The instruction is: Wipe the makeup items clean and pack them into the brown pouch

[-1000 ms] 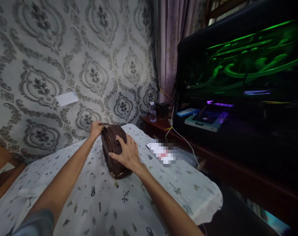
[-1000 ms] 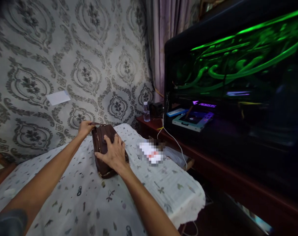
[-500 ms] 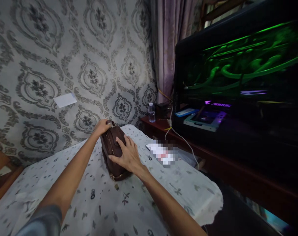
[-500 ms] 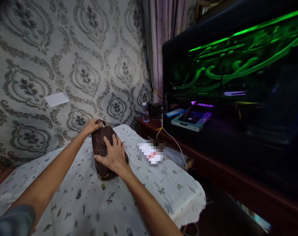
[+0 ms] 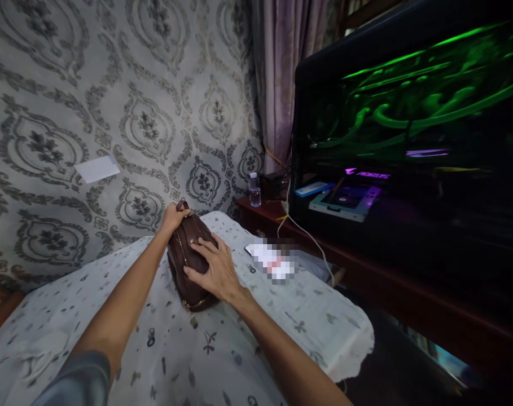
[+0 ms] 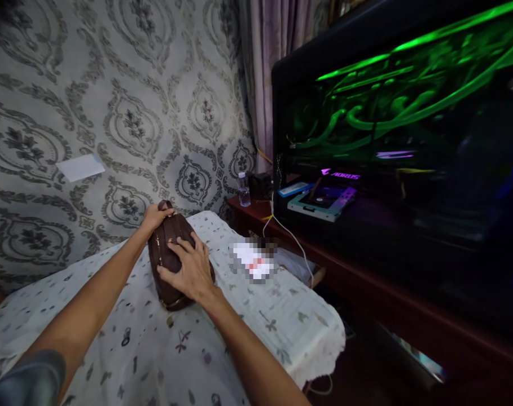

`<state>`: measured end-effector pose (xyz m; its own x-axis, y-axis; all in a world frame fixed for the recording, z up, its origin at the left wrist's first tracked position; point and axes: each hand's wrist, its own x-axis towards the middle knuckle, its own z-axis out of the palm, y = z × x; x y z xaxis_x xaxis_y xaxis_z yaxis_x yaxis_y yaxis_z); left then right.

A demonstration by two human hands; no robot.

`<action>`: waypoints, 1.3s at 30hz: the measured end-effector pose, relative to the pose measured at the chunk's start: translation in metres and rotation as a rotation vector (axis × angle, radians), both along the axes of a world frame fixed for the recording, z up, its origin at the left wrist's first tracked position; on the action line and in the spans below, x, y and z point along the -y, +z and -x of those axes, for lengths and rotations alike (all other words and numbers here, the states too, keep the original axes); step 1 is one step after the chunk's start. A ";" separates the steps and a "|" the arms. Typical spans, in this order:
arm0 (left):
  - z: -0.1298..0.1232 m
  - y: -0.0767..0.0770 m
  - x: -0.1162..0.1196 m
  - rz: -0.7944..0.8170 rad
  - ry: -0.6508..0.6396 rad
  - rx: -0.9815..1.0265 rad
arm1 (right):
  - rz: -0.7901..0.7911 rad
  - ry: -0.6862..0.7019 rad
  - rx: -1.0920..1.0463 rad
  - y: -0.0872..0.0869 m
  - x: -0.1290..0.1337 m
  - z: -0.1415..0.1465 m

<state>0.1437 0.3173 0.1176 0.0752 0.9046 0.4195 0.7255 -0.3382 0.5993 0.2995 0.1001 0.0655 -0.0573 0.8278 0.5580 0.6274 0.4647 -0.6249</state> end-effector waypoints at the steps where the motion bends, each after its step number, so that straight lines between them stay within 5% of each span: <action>1: 0.000 0.001 0.004 -0.009 -0.023 0.002 | -0.008 -0.002 -0.003 0.000 0.000 0.000; 10: 0.002 0.004 0.041 -0.037 -0.242 0.006 | -0.115 0.002 -0.067 -0.006 -0.007 0.000; 20: 0.050 0.011 0.051 -0.053 -0.065 -0.046 | -0.184 -0.158 -0.068 -0.026 -0.006 0.015; 27: 0.039 0.009 0.074 -0.189 0.030 -0.089 | -0.216 -0.159 -0.030 -0.032 -0.010 0.015; 39: 0.027 0.008 0.119 -0.237 -0.156 0.027 | -0.309 -0.169 -0.077 -0.035 -0.013 0.012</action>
